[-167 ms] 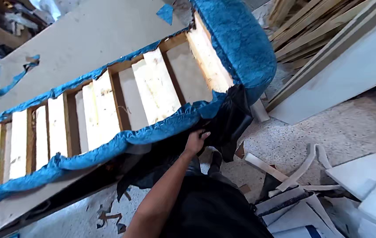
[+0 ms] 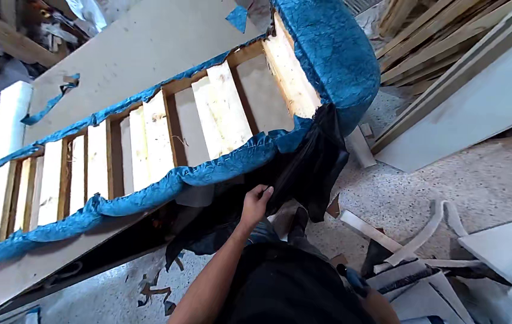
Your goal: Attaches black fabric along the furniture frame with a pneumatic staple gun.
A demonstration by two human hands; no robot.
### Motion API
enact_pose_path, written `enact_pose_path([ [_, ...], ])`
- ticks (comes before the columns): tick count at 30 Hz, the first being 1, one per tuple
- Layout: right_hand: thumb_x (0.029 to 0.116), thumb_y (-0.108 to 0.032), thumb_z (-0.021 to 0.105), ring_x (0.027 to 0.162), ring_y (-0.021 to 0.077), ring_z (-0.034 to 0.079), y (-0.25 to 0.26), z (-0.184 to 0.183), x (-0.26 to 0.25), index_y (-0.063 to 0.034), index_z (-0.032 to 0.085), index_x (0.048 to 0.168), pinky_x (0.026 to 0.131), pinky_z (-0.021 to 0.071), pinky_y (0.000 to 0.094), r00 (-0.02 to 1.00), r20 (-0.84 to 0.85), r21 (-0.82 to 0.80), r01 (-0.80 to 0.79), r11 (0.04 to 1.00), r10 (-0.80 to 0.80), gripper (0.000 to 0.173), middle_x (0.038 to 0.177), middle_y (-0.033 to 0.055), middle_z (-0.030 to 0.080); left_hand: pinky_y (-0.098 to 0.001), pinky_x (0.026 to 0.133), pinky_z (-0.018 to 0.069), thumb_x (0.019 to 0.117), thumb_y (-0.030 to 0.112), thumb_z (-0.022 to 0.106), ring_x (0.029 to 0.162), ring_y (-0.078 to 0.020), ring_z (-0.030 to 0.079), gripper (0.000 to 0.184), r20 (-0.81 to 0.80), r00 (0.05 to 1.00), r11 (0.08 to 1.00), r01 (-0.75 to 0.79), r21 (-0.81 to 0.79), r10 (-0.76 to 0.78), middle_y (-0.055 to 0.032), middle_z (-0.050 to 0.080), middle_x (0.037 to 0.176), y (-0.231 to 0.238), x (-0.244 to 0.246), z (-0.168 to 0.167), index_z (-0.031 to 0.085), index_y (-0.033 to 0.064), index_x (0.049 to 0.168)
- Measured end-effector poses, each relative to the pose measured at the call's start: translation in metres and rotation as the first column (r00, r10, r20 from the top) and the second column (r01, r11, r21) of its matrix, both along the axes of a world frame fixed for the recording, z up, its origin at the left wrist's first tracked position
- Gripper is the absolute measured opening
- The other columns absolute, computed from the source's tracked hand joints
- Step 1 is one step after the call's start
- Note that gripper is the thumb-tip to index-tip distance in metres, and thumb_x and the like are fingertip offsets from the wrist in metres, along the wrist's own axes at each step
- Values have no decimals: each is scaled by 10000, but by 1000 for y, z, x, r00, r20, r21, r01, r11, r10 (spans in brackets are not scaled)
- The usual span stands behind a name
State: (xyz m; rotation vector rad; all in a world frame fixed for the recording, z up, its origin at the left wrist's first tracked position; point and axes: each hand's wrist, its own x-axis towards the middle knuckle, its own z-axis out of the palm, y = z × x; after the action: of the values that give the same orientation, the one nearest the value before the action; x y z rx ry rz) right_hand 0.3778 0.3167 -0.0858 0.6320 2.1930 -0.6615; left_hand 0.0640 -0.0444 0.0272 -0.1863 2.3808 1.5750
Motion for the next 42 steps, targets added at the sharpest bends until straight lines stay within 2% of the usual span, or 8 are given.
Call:
enact_pose_path([
  [3, 895, -527, 698, 1036, 432, 689, 22, -28, -21, -35, 700, 1154, 876, 525, 674, 965, 247, 36, 86, 996, -92, 556, 1074, 239, 715, -309, 569, 510, 977, 273, 721, 573, -115, 582, 193, 0, 1000, 997, -14, 73, 14, -14, 651, 672, -28, 26, 15, 748, 87, 934],
  [11, 1034, -432, 570, 503, 174, 551, -12, -32, -30, -11, 633, 948, 510, 508, 370, 829, 258, -72, 528, 846, -496, 435, 635, 63, 578, -268, 534, 454, 935, 308, 758, 514, -69, 504, 218, 100, 993, 965, 27, 261, -55, 39, 555, 579, -116, 110, 38, 745, 92, 905],
  [16, 930, -476, 703, 770, 296, 668, -88, -9, -19, 9, 670, 1126, 749, 558, 509, 939, 341, 19, 32, 999, -36, 524, 923, 178, 685, -291, 599, 560, 912, 298, 789, 596, -106, 636, 256, 189, 967, 837, 39, 545, -168, -18, 680, 690, -183, 188, 37, 735, 60, 987],
  [19, 861, -550, 737, 801, 325, 684, -147, 16, -17, -14, 684, 1094, 761, 559, 553, 927, 348, 42, -164, 986, 140, 586, 940, 186, 696, -284, 571, 533, 928, 307, 766, 576, -97, 611, 242, 182, 970, 825, 34, 564, -164, -9, 663, 664, -227, 235, 23, 738, 67, 930],
  [26, 937, -554, 614, 753, 280, 668, -279, 56, -12, -57, 699, 1035, 714, 546, 524, 934, 291, 4, -217, 976, 207, 514, 867, 140, 681, -317, 571, 513, 973, 383, 704, 583, -120, 601, 298, 185, 958, 933, -261, 249, 218, -5, 662, 663, -322, 299, 31, 755, 105, 878],
  [35, 944, -410, 619, 891, 321, 693, -355, 52, -14, -27, 688, 1045, 775, 544, 573, 820, 364, -38, -461, 886, 442, 402, 996, 180, 698, -300, 645, 591, 895, 412, 775, 712, -16, 680, 150, -502, 861, 987, -143, -72, 88, 125, 739, 809, -423, 221, 195, 789, 264, 893],
  [39, 973, -480, 605, 609, 192, 627, -353, 73, -27, -58, 655, 1010, 617, 545, 417, 972, 189, -105, -121, 987, 140, 426, 748, 71, 645, -268, 693, 573, 914, 476, 722, 784, 16, 658, 222, -670, 738, 960, -121, -251, -83, 141, 700, 839, -442, 182, 215, 787, 264, 913],
  [42, 1021, -377, 575, 526, 170, 610, -336, 75, -34, -45, 615, 1085, 541, 560, 354, 977, 36, -317, 209, 925, -208, 340, 685, 50, 626, -301, 696, 563, 915, 453, 724, 776, -20, 656, 252, -704, 702, 962, -106, -251, -107, 88, 698, 838, -454, 162, 222, 790, 210, 928],
])
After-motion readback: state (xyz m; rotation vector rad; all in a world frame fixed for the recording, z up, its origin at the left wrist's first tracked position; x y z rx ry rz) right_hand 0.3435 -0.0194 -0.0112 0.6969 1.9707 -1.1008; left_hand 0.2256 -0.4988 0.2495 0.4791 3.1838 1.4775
